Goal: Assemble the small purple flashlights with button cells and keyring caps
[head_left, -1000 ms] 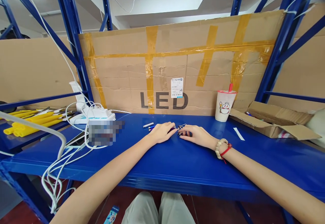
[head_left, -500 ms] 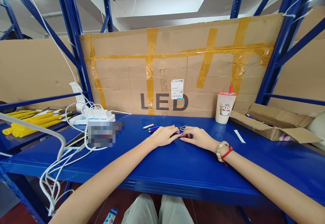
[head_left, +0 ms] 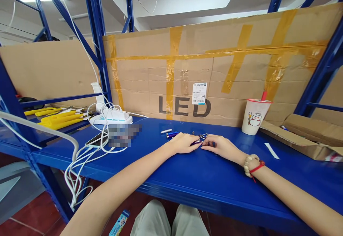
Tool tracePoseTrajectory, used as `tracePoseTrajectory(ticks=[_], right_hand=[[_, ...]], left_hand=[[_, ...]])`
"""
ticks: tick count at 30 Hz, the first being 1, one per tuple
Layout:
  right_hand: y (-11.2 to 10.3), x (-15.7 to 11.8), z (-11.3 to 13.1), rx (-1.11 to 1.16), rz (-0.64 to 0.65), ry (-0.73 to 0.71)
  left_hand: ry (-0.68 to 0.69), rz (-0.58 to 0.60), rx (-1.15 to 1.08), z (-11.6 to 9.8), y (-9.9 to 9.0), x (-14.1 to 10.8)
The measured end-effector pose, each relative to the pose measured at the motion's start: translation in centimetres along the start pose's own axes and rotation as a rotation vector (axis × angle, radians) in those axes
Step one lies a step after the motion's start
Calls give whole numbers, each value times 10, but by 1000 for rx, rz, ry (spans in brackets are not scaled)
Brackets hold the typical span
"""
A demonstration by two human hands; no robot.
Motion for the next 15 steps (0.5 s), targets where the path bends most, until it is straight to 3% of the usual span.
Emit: tracePoseTrajectory(ticks=[15], right_hand=[[-6, -1, 5, 3, -16, -80]], left_hand=[[-6, 27, 59, -3, -3, -1]])
Point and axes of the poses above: each hand's wrist, its own x-axis towards the middle knuckle, its own y-axis out of the palm, z = x × y, the point moved 2 cm from there along x, towards the middle knuckle, and after that the axes turned 12 degrees about -x, right-handed, at the moved point
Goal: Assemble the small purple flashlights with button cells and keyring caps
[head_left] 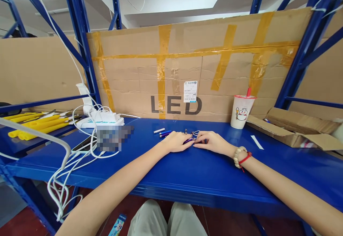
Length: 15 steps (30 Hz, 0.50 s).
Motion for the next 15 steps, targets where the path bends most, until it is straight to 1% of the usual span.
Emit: tracePoseTrajectory(ticks=[10, 15], right_hand=[[-1, 0, 2, 9, -36, 13], [-2, -1, 2, 23, -124, 94]], left_hand=[[-18, 46, 55, 0, 0, 1], [-32, 57, 68, -1, -1, 1]])
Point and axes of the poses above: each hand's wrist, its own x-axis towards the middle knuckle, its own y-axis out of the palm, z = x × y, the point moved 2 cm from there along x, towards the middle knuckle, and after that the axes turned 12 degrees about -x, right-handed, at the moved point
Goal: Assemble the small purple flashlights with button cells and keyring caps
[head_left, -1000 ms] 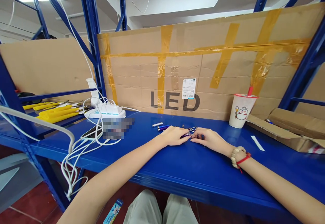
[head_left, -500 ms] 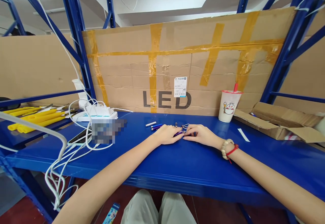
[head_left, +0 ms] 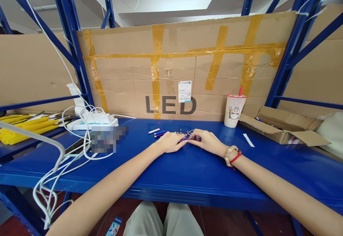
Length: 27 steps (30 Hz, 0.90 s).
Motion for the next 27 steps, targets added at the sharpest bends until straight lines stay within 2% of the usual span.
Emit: tracePoseTrajectory(ticks=[4, 8, 15, 27], right_hand=[[-4, 0, -1, 49, -131, 63], [-5, 1, 4, 133, -227, 66], [-1, 1, 15, 243, -205, -30], [-1, 0, 12, 325, -195, -58]], left_hand=[[-11, 11, 12, -2, -1, -1], [-32, 20, 24, -3, -2, -1], [-52, 29, 23, -2, -1, 0], [-43, 35, 30, -2, -1, 0]])
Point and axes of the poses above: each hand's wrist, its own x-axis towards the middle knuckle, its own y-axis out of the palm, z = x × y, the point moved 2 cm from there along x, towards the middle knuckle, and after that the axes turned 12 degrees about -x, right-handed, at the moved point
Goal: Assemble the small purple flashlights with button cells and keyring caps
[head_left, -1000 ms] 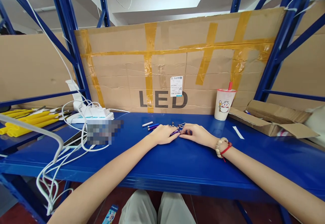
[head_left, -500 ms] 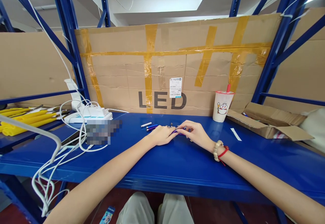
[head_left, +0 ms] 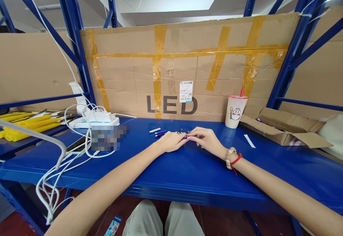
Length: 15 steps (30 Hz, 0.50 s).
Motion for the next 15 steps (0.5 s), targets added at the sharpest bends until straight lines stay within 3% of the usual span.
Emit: tracePoseTrajectory(ticks=[15], right_hand=[[-2, 0, 9, 55, -24, 66]], left_hand=[[15, -1, 8, -1, 0, 0]])
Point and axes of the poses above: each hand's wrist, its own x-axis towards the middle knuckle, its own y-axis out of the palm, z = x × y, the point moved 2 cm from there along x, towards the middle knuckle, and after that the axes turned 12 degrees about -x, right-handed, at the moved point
